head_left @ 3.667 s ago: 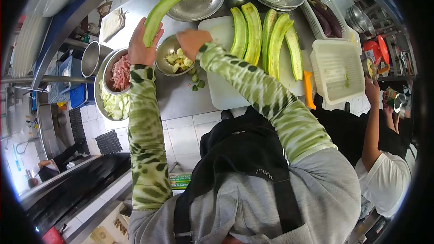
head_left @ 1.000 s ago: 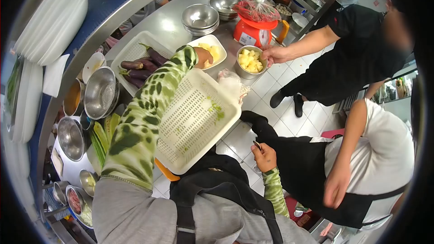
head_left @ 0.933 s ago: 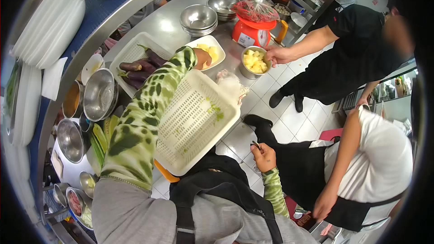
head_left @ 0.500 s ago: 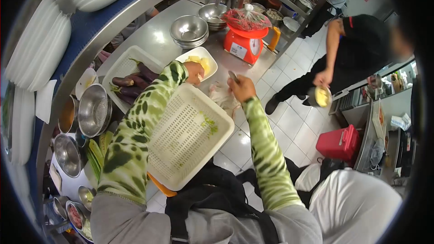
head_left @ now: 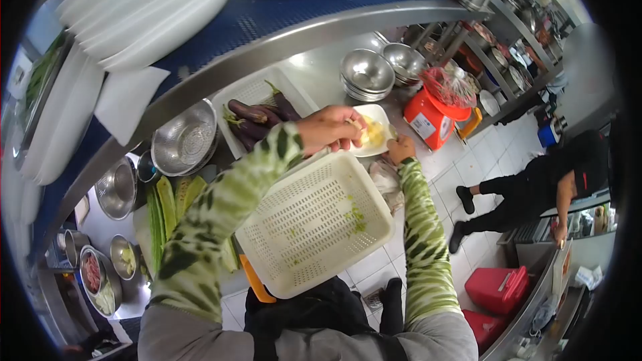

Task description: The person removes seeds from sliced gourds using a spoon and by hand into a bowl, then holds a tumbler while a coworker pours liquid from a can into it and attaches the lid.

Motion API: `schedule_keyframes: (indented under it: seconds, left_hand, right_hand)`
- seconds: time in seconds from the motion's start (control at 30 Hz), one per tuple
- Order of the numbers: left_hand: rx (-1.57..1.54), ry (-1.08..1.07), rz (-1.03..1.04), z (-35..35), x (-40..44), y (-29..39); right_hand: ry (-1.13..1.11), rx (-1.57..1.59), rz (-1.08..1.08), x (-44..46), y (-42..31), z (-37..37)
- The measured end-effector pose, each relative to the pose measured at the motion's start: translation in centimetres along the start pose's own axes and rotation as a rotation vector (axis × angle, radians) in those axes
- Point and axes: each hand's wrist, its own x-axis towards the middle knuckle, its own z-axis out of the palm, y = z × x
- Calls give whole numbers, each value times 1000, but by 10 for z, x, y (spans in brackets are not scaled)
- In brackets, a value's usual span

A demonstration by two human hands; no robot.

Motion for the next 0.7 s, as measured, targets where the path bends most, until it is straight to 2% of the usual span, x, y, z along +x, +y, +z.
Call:
schedule_keyframes:
  seconds: [0.07, 0.13, 0.23, 0.3, 0.33, 0.37, 0.4, 0.43, 0.57, 0.6, 0.63, 0.7]
  left_hand:
    - [-263, -8, -72, 3, -58, 11]
    - [-293, 24, -102, 15, -122, 32]
    - [-213, 52, -103, 40, -211, 72]
    - [-265, -38, -44, 57, -264, 94]
    - [-276, -93, 3, 69, -290, 104]
    - [-228, -204, -59, 84, -318, 120]
    - [119, -326, 136, 97, -342, 120]
    - [160, -296, 385, 107, -359, 135]
    - [113, 57, 516, 133, -395, 136]
    - [116, 55, 483, 128, -397, 138]
    - [119, 52, 450, 123, -400, 140]
    - [38, -28, 245, 108, -409, 141]
  right_hand:
    - [-18, 33, -14, -1, 9, -16]
    - [-22, 43, -4, -10, 2, -39]
    - [-41, -129, 33, -33, -32, -82]
    - [-27, -16, -65, -32, -33, -99]
    - [13, 20, -132, -40, -46, -94]
    - [58, 64, -207, -45, -71, -90]
    - [68, 11, -185, -42, -90, -87]
    - [67, -49, -141, -46, -101, -82]
    - [-99, -90, -29, -14, -150, -25]
    - [-154, 11, -62, 11, -143, 2]
    - [-226, -22, -93, 33, -153, 24]
    - [-375, -148, -166, 74, -179, 70]
